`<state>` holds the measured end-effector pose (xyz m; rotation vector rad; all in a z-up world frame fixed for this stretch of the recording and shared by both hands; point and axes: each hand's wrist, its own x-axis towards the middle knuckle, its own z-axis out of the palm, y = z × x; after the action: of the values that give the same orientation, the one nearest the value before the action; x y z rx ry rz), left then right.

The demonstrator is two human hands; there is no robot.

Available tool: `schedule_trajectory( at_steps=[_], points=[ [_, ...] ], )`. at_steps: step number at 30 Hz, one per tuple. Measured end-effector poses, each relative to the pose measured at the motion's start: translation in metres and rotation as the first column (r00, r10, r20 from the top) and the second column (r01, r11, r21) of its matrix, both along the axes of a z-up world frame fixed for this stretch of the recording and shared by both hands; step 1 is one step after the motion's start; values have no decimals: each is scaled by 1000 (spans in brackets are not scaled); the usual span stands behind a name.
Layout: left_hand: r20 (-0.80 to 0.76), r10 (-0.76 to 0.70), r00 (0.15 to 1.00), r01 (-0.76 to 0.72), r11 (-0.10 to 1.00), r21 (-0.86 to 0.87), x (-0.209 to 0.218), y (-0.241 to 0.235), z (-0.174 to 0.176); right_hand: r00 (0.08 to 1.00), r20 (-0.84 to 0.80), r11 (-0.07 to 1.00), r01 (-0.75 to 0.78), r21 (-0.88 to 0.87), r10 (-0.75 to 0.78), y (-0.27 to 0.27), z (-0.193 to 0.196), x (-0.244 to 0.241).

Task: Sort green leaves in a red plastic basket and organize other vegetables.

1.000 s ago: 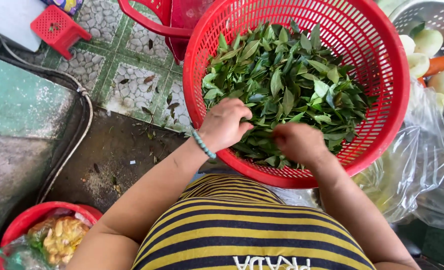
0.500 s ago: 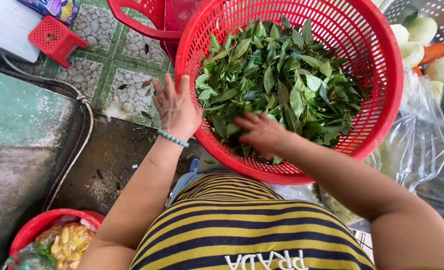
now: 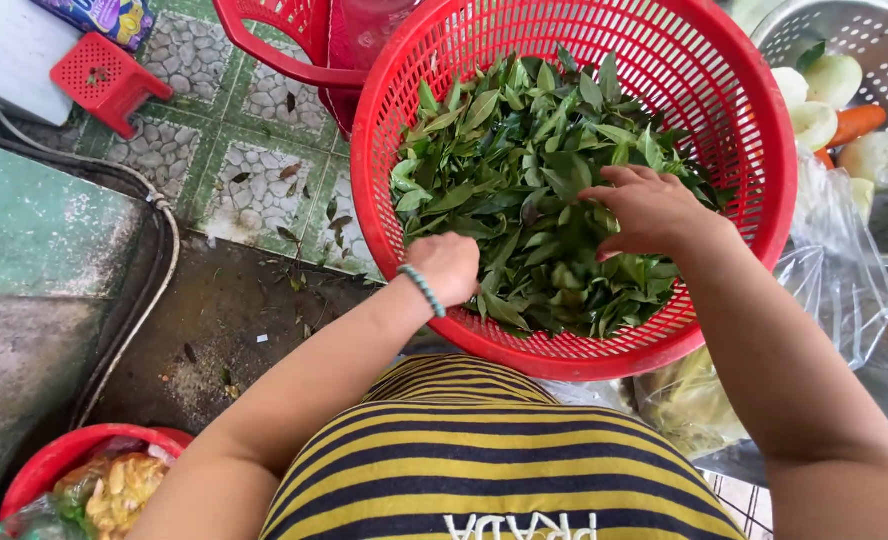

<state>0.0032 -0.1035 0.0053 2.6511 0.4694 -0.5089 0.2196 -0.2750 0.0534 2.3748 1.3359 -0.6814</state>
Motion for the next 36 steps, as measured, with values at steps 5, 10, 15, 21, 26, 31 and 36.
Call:
schedule_trajectory(
  at_steps=[5, 10, 15, 21, 26, 31, 36],
  points=[
    [-134, -85, 987, 91, 995, 41, 18, -3, -79, 991, -133, 976, 44, 214, -15, -3, 5, 1],
    [-41, -66, 997, 67, 998, 19, 15, 24, -3, 963, -225, 842, 241, 483, -146, 33, -21, -29],
    [228, 110, 967, -33, 948, -317, -3, 77, 21, 963, -62, 923, 270, 274, -263, 68, -73, -35],
    [97, 439, 893, -248, 663, -706, -45, 102, 13, 898, -350, 818, 402, 411, -266, 60, -66, -15],
    [171, 450, 877, -229, 702, -674, -52, 99, -12, 685, -704, 636, 632, 443, -190, 46, -81, 8],
    [280, 198, 939, -141, 967, -213, -52, 77, 32, 645, -761, 542, 664, 515, -66, 61, -47, -27],
    [442, 383, 811, -280, 918, -282, -74, 109, 24, 784, -617, 574, 478, 665, 62, 78, 23, -130]
  ],
)
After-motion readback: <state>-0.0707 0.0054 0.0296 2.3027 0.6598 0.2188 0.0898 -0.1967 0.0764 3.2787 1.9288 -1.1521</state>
